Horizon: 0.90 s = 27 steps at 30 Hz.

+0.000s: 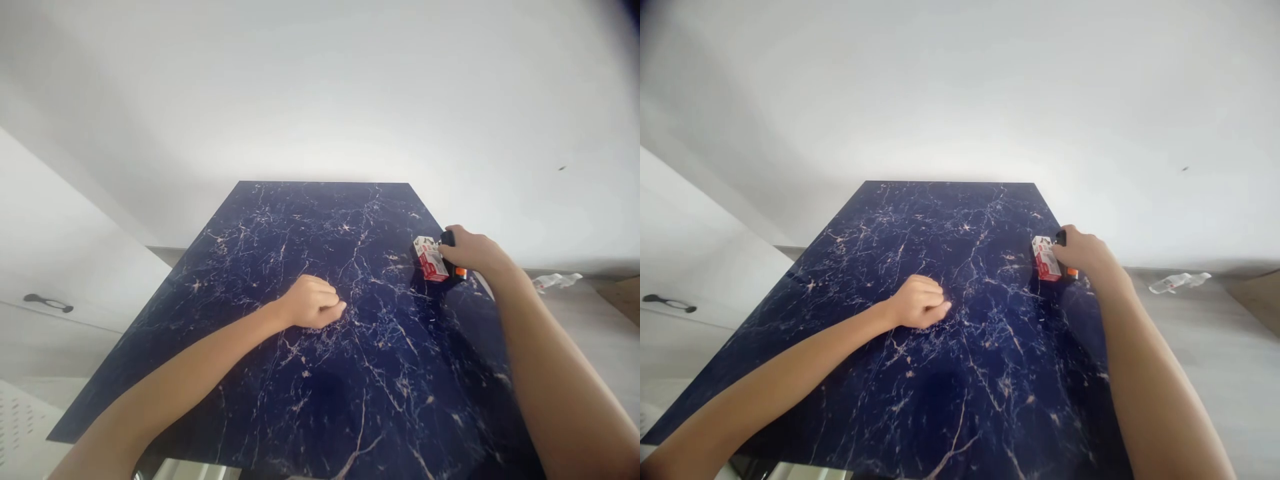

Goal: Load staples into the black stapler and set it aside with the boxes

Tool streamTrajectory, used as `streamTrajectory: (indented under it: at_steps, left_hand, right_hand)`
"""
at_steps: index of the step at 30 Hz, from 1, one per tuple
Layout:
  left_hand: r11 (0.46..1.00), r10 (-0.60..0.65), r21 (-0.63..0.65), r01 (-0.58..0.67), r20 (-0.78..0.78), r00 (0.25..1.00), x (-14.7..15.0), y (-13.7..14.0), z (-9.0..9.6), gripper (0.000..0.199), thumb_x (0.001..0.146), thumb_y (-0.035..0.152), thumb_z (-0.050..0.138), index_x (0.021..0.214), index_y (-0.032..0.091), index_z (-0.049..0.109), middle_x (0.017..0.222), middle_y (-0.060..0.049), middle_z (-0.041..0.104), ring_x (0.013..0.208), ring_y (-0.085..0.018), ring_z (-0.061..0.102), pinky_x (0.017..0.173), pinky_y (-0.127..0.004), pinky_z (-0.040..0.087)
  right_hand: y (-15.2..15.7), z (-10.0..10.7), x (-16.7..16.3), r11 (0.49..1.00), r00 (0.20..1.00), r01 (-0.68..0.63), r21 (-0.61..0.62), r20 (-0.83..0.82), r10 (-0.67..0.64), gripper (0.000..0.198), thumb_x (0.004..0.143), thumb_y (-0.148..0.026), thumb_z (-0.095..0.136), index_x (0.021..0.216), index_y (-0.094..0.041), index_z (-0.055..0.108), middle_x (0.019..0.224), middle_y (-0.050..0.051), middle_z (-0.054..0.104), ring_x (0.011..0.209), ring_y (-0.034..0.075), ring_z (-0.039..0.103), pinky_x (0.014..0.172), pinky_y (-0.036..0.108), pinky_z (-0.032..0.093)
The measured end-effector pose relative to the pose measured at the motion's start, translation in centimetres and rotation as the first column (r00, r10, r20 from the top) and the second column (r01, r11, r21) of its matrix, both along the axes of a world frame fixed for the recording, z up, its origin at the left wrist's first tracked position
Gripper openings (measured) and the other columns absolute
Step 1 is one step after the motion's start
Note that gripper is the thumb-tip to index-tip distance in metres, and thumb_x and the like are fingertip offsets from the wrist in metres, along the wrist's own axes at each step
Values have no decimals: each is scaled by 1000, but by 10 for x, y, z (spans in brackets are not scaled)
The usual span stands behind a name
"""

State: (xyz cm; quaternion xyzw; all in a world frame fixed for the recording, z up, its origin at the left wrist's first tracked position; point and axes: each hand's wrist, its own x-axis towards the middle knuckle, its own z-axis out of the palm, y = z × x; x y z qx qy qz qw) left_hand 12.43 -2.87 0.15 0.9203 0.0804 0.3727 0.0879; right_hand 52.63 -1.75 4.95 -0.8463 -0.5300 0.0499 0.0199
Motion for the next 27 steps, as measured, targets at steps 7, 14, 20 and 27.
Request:
streamTrajectory:
  at_steps: [7,14,20,27]
  left_hand:
    - [924,367,-144,-354,76,927,-76,43,46,54,101,32,49,53,20,27,45,5,29,42,-9,27,47,-28,21]
    - [620,759,-311,-720,8,651,-157,60,39,55,99,46,50,55,20,28,50,4,27,49,-11,30,53,-30,26]
    - [499,602,-544,-674,-342,722,-216,73,32,50,94,52,54,135,25,62,132,-6,69,121,-28,64,104,-38,49]
    - [444,360,-546,-711,-618,699,-273,71,52,86,89,66,66,163,40,31,170,-2,30,152,-39,38,116,-51,45]
  right_hand:
    - [20,5,-69,980,980,-194,41,-46,196,65,90,-42,59,151,-22,48,122,17,73,101,35,71,79,40,52]
    - [47,-4,-234,872,796,-382,305,-370,478,62,88,-39,60,147,-20,53,127,15,72,102,29,72,83,36,55]
    - [65,-16,-388,854,576,-372,364,-631,520,58,85,-53,69,134,-24,57,115,9,75,99,28,73,86,37,57]
    - [82,-31,-428,899,492,-271,345,-752,437,51,102,-67,40,118,-24,63,116,10,75,108,28,70,95,39,54]
